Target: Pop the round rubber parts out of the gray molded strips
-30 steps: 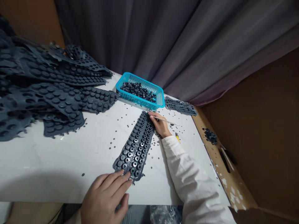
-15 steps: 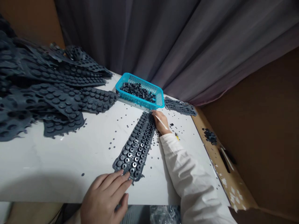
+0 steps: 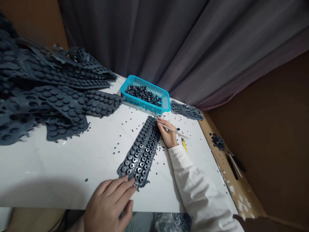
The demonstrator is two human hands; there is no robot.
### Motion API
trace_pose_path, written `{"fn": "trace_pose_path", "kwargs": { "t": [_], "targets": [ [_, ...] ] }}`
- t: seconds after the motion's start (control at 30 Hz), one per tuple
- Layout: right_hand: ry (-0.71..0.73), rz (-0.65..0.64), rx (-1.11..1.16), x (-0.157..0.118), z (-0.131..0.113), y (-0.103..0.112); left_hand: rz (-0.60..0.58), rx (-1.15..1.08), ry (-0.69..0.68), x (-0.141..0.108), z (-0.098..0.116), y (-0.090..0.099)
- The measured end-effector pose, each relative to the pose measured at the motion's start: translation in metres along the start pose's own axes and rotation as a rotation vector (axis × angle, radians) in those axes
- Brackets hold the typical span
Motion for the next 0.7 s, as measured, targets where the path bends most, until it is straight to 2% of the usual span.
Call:
{"fn": "trace_pose_path", "kwargs": {
  "t": [0.23, 0.47, 0.7],
  "targets": [
    [0.068, -0.088, 0.082, -0.005, -0.017, -0.013, 0.003, 0.022, -0.012, 0.001, 0.001, 0.000],
    [0.131, -0.155, -0.008, -0.001, -0.013, -0.023, 0.011, 0.026, -0.025, 0.002, 0.002, 0.002],
    [0.163, -0.167, -0.064, 0.001, -0.011, -0.026, 0.021, 0.020, -0.009, 0.001, 0.003, 0.001]
  ]
}}
Point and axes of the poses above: each hand's wrist, its own x-axis towards the middle knuckle, its own y-axis out of the back of the hand, z = x × y, the point moved 8 cm from there along x, towards the middle knuckle, and after that the axes turned 1 degree about -y, right-handed, at the moved point
